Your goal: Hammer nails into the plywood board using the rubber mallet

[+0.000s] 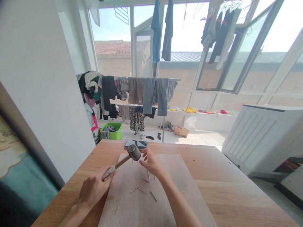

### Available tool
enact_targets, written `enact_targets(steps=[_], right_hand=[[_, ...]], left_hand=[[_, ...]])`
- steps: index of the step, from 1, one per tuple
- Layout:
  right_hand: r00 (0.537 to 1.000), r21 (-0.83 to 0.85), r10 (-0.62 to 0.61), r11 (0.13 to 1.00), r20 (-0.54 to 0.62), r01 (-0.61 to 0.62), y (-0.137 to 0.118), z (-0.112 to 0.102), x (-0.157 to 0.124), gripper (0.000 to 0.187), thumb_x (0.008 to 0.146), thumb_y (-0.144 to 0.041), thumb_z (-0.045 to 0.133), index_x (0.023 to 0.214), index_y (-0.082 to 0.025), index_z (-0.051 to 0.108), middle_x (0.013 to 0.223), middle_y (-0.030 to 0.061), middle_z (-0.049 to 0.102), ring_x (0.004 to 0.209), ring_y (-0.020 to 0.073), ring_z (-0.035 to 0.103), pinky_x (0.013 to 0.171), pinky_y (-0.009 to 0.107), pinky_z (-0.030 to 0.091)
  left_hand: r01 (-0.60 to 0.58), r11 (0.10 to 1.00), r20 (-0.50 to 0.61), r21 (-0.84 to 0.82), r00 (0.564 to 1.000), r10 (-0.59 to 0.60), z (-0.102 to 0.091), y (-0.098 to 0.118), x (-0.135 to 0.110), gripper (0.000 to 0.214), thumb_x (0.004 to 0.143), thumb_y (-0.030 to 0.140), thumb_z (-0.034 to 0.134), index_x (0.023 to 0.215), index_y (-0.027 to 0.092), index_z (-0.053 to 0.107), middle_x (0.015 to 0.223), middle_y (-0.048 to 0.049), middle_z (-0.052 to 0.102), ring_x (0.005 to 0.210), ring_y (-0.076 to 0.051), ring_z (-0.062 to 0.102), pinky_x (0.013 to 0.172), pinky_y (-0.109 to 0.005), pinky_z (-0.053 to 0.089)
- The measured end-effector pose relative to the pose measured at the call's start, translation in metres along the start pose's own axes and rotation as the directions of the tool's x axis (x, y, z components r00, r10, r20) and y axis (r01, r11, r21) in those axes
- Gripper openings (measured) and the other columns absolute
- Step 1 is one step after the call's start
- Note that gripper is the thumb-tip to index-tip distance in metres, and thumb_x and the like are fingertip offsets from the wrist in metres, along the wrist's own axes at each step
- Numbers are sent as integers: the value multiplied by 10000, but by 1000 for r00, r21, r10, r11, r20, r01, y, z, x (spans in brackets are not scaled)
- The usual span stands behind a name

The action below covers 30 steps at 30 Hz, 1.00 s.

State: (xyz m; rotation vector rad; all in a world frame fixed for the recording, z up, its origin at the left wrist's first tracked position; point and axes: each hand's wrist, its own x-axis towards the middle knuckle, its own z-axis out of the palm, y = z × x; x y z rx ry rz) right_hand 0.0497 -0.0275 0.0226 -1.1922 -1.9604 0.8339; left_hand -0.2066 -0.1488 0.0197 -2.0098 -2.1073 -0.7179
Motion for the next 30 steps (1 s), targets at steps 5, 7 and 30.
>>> enact_targets(steps=[5,7,30], right_hand=[[963,-303,35,952,267,50,-25,-29,-20,207,654,-175,668,835,-209,574,802,12,666,704,160,592,598,257,407],[938,-442,74,893,339,89,-38,-25,-31,247,586,-153,704,802,-214,602,759,23,671,664,172,583,544,252,342],[997,-25,-43,999,-64,42,11,8,-11,148,706,-152,537,795,-195,649,687,-17,636,637,132,580,639,241,462]], left_hand=[[40,999,14,-25,999,-39,1,1,0,282,932,469,543,1097,297,692,973,-11,783,849,-244,742,619,-273,450],[37,999,23,-25,999,-36,1,2,0,282,931,469,542,1101,301,690,984,-8,782,847,-250,741,617,-276,444],[85,993,32,-78,996,-83,-1,4,-2,327,941,499,488,1076,290,699,1004,-30,781,880,-240,735,632,-264,454]])
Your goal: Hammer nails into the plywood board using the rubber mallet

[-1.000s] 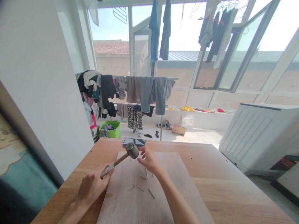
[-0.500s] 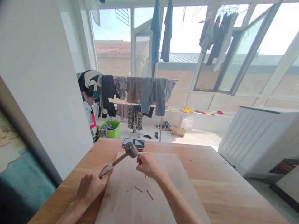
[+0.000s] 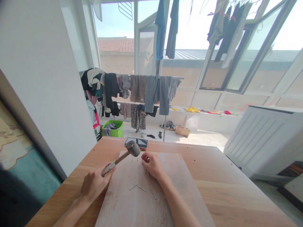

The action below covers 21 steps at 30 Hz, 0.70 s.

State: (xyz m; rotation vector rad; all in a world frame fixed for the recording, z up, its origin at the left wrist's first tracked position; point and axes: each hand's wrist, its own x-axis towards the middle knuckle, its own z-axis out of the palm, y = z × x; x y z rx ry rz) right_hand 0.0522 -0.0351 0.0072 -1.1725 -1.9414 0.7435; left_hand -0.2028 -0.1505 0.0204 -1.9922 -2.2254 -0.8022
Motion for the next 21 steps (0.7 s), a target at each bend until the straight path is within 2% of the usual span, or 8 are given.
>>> enact_targets(steps=[7,14,21], right_hand=[[997,-69,-74,995,-1,74,1,2,-2,203,722,-142,541,900,-204,618,775,-11,662,696,136,599,682,245,460],[999,-11,-36,999,12,36,3,2,0,354,743,-136,546,1086,-212,506,783,-26,670,676,139,598,682,250,465],[1000,-80,12,997,4,-11,1,0,0,467,699,-100,568,1149,-201,502,757,-18,650,685,161,614,660,244,441]], left_hand=[[-8,1000,-12,16,1000,8,0,1,3,321,941,501,499,1092,296,695,943,-36,786,835,-241,739,610,-252,442],[-129,989,-22,77,991,131,-3,8,6,325,943,490,496,1081,281,703,1019,-47,778,847,-237,740,617,-257,465],[-199,965,-18,169,979,205,3,17,6,340,954,495,488,1125,277,684,1086,-45,764,840,-231,740,608,-264,469]])
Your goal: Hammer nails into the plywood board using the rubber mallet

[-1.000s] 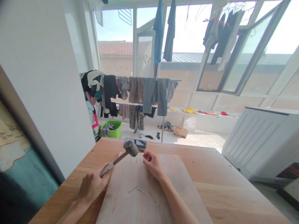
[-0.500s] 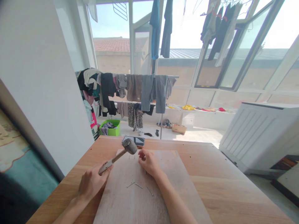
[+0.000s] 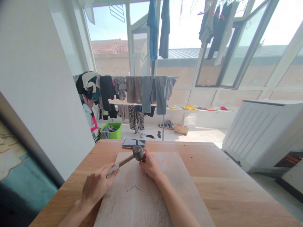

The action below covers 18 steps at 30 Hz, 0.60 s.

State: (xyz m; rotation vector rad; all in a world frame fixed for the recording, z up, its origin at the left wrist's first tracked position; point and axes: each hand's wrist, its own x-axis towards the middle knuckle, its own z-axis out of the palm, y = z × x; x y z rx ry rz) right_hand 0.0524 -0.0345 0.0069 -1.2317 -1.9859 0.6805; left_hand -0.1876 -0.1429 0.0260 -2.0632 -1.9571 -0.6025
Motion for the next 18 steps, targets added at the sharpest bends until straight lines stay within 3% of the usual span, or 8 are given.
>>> enact_targets(steps=[6,12,15,18], right_hand=[[999,-26,-29,999,-14,29,-2,-1,-1,489,682,-84,572,1151,-215,524,839,9,682,727,171,614,654,236,425],[1000,92,-24,996,9,23,3,-5,0,528,712,-150,596,1228,-220,509,932,23,673,778,161,621,685,252,473],[1000,91,3,996,-14,-2,6,-24,1,334,764,-225,587,1096,-198,571,912,34,670,791,163,620,688,270,479],[997,-37,44,998,62,-42,-3,-49,-6,130,791,-266,570,886,-187,611,765,18,660,714,162,598,669,280,453]], left_hand=[[-11,1000,29,-25,1000,11,6,2,-5,332,952,488,498,1130,276,682,1094,-28,763,865,-244,741,646,-291,502],[114,985,43,-127,993,-109,12,3,-8,332,955,460,505,1172,263,661,1132,-30,754,917,-240,740,715,-286,517],[181,970,59,-161,983,-173,12,2,-8,342,977,472,456,1181,277,649,1115,-28,759,920,-239,739,716,-281,506],[225,957,90,-181,973,-212,10,2,-7,353,980,478,444,1200,287,645,1126,-31,756,939,-239,735,715,-274,494]])
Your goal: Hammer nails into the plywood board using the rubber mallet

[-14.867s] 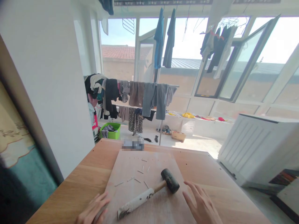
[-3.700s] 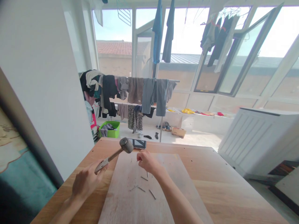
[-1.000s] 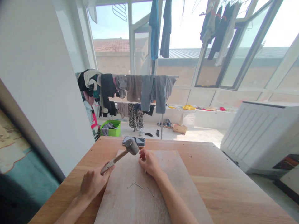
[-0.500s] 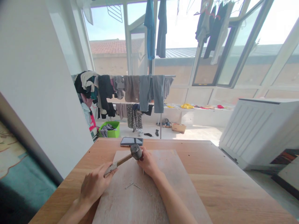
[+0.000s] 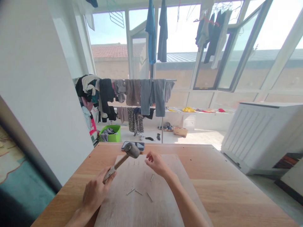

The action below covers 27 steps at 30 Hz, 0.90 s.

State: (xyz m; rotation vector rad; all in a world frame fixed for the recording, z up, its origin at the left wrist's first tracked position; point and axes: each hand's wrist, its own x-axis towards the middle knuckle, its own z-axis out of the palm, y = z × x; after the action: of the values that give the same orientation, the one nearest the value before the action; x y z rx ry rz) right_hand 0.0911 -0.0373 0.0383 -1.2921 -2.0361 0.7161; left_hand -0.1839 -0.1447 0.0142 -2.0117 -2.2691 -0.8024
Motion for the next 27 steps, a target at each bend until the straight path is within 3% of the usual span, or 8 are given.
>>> enact_targets(steps=[3,8,10,13,16,19,24,27], right_hand=[[993,-210,39,978,114,-14,-19,-8,-13,106,752,-267,611,816,-185,634,758,39,682,713,179,607,620,271,408],[963,-507,150,862,225,-16,-48,17,-16,210,520,-33,635,680,-167,656,748,115,697,676,237,642,561,282,355],[962,-484,141,875,234,-10,-50,21,-10,266,484,-18,639,697,-174,665,724,96,694,654,232,640,556,276,361],[977,-383,75,924,199,7,-38,17,-1,268,593,-98,617,836,-202,663,730,35,689,674,187,631,577,250,397],[999,-79,12,997,-46,-16,-14,15,3,205,694,-153,526,866,-196,628,733,6,671,677,144,613,632,235,438],[973,130,44,991,-225,-15,9,22,2,151,694,-206,521,808,-190,619,703,0,645,620,136,579,624,247,443],[984,134,-21,990,-178,45,21,36,1,150,704,-211,515,777,-195,645,685,-4,641,625,138,574,615,242,438],[990,77,-48,995,-132,59,19,38,1,156,708,-190,517,782,-200,654,701,-4,649,656,143,588,643,243,447]], left_hand=[[36,999,21,-14,999,-35,-2,2,1,355,966,488,468,1206,303,653,1143,-30,751,964,-244,727,708,-266,484],[74,997,40,-36,997,-72,-7,4,2,358,952,508,478,1194,312,656,1074,-30,771,946,-248,726,699,-258,467],[85,996,44,-39,996,-84,-10,4,2,361,958,518,457,1183,313,652,1052,-27,774,941,-256,727,691,-265,460],[99,994,65,-49,993,-96,-13,3,5,389,968,541,406,1168,306,645,1011,-31,776,938,-271,725,681,-277,451],[120,989,97,-85,989,-111,-13,-1,10,411,979,539,360,1167,285,623,960,-42,777,914,-273,727,677,-283,446],[107,981,106,-160,990,-90,-13,-5,13,401,992,517,305,1148,271,581,977,-43,767,910,-264,721,681,-286,447],[54,967,116,-250,993,-25,-16,-7,11,371,985,520,282,1058,252,528,885,-54,735,814,-264,707,644,-294,428],[65,901,219,-430,975,34,-19,-5,7,391,978,568,278,972,246,500,744,-14,669,676,-214,662,614,-272,429]])
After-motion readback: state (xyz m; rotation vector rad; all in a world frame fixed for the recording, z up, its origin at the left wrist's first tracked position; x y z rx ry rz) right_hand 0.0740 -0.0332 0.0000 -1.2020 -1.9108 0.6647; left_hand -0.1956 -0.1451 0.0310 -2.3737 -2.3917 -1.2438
